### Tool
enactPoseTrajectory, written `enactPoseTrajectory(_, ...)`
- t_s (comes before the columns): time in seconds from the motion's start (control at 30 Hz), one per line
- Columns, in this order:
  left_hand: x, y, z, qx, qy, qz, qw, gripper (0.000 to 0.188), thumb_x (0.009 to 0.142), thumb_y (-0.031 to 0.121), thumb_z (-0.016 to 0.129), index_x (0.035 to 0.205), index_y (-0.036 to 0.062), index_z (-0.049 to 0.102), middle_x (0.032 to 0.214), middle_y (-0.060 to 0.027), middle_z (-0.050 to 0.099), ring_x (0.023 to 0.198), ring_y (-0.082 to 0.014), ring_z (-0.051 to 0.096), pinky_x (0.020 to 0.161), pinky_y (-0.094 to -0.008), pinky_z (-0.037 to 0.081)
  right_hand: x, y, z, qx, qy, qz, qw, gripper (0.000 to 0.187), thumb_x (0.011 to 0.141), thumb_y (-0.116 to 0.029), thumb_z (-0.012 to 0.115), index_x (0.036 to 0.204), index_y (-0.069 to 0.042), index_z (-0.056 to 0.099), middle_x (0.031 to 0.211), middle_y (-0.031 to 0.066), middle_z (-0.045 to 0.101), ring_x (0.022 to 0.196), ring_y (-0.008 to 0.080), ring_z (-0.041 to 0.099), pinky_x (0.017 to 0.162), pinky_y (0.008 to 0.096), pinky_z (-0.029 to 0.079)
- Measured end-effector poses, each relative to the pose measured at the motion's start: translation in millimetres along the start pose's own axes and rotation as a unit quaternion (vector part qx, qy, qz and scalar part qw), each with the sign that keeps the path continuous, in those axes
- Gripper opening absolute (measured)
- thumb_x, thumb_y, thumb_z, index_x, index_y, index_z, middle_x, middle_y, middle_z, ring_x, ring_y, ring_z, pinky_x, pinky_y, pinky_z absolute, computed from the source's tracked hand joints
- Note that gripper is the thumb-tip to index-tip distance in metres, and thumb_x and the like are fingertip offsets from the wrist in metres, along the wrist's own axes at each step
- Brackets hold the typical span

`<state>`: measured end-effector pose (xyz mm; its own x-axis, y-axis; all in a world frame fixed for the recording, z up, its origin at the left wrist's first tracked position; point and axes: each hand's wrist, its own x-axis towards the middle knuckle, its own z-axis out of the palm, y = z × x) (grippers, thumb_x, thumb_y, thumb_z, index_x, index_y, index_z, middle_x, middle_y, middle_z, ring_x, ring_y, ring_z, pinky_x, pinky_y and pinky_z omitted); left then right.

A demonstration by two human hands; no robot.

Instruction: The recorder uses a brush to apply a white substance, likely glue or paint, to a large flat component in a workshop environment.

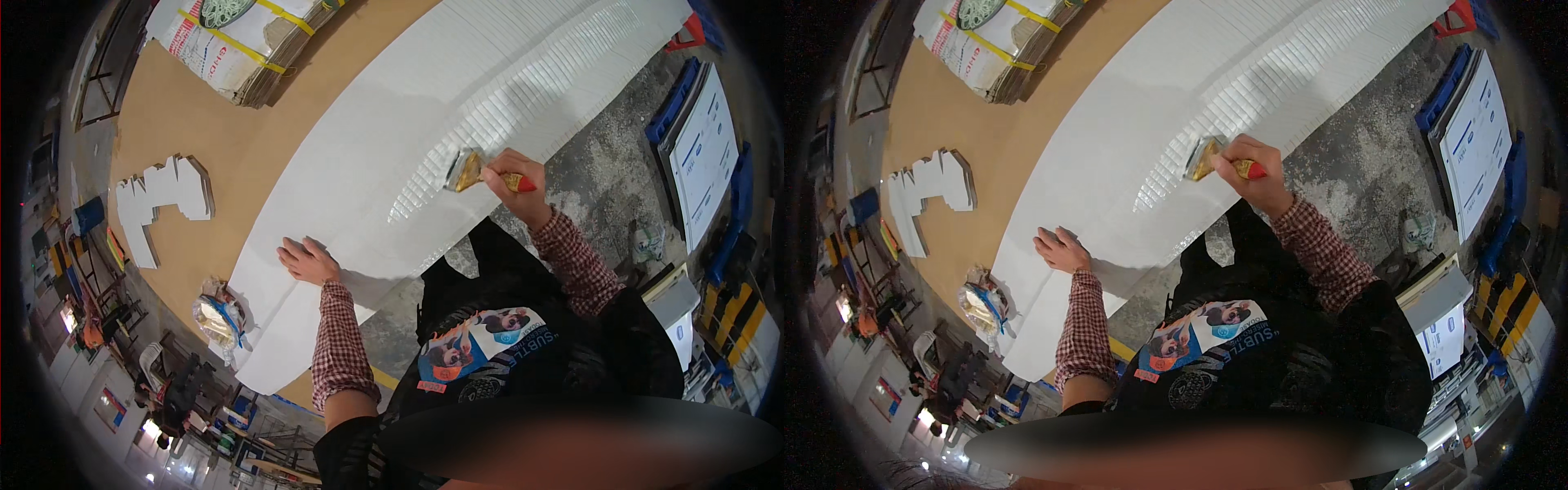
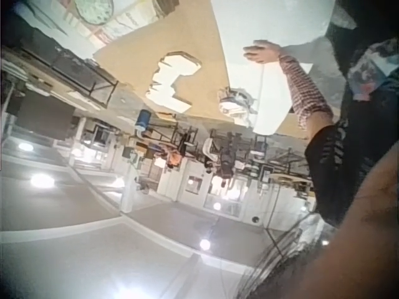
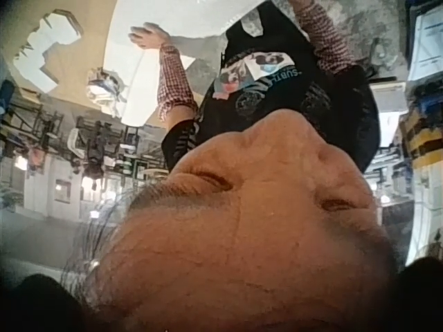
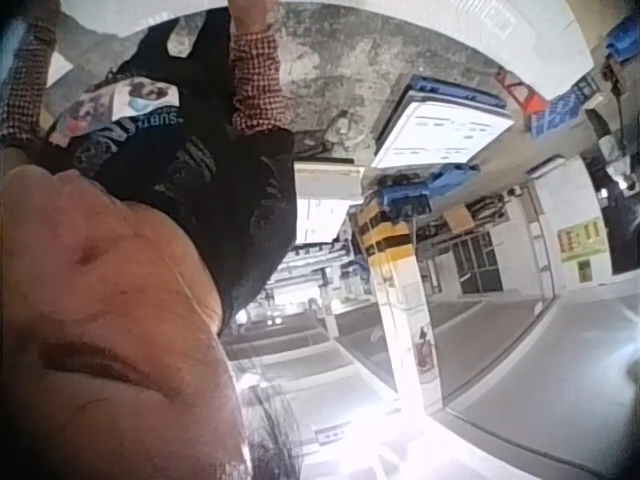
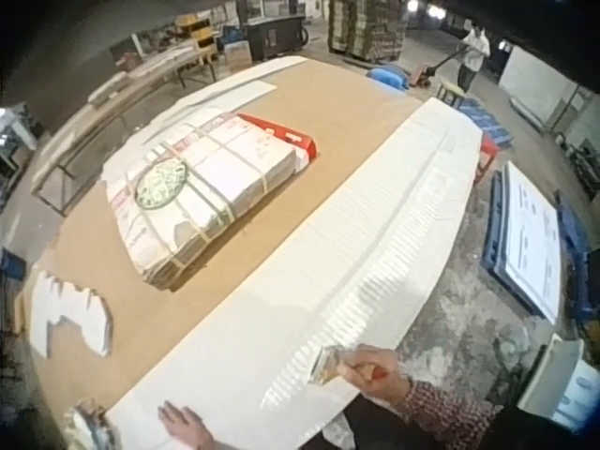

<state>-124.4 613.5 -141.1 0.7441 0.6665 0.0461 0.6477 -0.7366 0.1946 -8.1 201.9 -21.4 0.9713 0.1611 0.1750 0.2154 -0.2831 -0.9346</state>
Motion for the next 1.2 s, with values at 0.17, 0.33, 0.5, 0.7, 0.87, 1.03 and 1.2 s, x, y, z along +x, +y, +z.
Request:
enactPoseTrajectory(0.17, -0.2, -2.0, 1.0, 0.006, -0.006, 0.001, 1.0, 0.059, 0.099, 0.046, 0.038, 0.145, 0.0097, 0.036, 0.152, -0.0214, 0.027, 0.141, -0.0352, 0.025, 0.112, -0.0516, 0.019, 13.6, 24.2, -63.9, -0.108, 0.255, 0.02, 0.961, 0.009, 0.083, -0.006, 0.072, 0.079, -0.001, 0.066, 0.075, 0.0043, 0.064, 0.065, 0.0106, 0.057, 0.059, 0.0248, 0.046)
enactPoseTrajectory(0.33, -0.2, -2.3, -0.2, 0.013, -0.01, 0.002, 1.0, 0.059, 0.099, 0.046, 0.037, 0.145, 0.0091, 0.035, 0.152, -0.0218, 0.027, 0.141, -0.0353, 0.023, 0.112, -0.0518, 0.019, 34.8, 61.2, -114.2, -0.248, 0.347, 0.108, 0.898, 0.009, 0.085, -0.006, 0.071, 0.078, -0.002, 0.066, 0.076, 0.0032, 0.065, 0.064, 0.0093, 0.057, 0.058, 0.0242, 0.046)
enactPoseTrajectory(0.5, -0.1, -1.1, -0.4, 0.003, -0.011, -0.001, 1.0, 0.059, 0.099, 0.047, 0.036, 0.145, 0.0091, 0.035, 0.152, -0.0218, 0.026, 0.142, -0.0352, 0.023, 0.112, -0.052, 0.019, -25.3, 29.4, -42.1, -0.107, 0.104, 0.029, 0.988, 0.013, 0.083, -0.006, 0.072, 0.074, -0.001, 0.064, 0.073, 0.0029, 0.062, 0.066, 0.0101, 0.057, 0.059, 0.0265, 0.044)
enactPoseTrajectory(0.7, 0.1, -2.3, 0.5, 0.008, -0.013, 0.003, 1.0, 0.059, 0.1, 0.047, 0.036, 0.145, 0.0097, 0.034, 0.152, -0.0217, 0.026, 0.142, -0.0357, 0.022, 0.112, -0.0523, 0.019, 25.1, 48.9, -89.6, -0.187, 0.316, -0.074, 0.927, 0.011, 0.084, -0.007, 0.072, 0.076, -0.003, 0.066, 0.075, 0.0034, 0.065, 0.062, 0.0072, 0.056, 0.054, 0.021, 0.047)
enactPoseTrajectory(0.87, 0.8, -1.7, 0.2, 0.011, -0.007, 0.01, 1.0, 0.059, 0.1, 0.047, 0.036, 0.145, 0.0098, 0.034, 0.152, -0.0223, 0.027, 0.141, -0.0363, 0.023, 0.111, -0.0528, 0.019, 17.2, 46.5, -50.9, -0.123, 0.263, 0.035, 0.956, 0.01, 0.084, -0.006, 0.072, 0.077, -0.003, 0.065, 0.076, 0.0039, 0.065, 0.066, 0.0087, 0.057, 0.06, 0.0225, 0.049)
enactPoseTrajectory(1.03, 1.4, -2.1, 2.6, 0.005, -0.005, 0.01, 1.0, 0.06, 0.099, 0.047, 0.037, 0.145, 0.0096, 0.034, 0.152, -0.0219, 0.027, 0.141, -0.0363, 0.023, 0.111, -0.0534, 0.02, -34.6, 9.4, -9.2, -0.054, 0.022, -0.021, 0.998, 0.009, 0.084, -0.005, 0.071, 0.079, 0.0, 0.066, 0.076, 0.005, 0.064, 0.068, 0.012, 0.059, 0.061, 0.0262, 0.048)
enactPoseTrajectory(1.2, 0.6, -3.9, 2.1, 0.011, -0.003, 0.01, 1.0, 0.061, 0.098, 0.048, 0.038, 0.145, 0.0095, 0.034, 0.151, -0.0224, 0.028, 0.141, -0.0363, 0.023, 0.11, -0.0535, 0.02, -0.2, 14.9, -46.6, -0.166, 0.252, 0.016, 0.953, 0.009, 0.083, -0.005, 0.072, 0.079, 0.001, 0.066, 0.075, 0.007, 0.064, 0.07, 0.0131, 0.06, 0.06, 0.0273, 0.048)
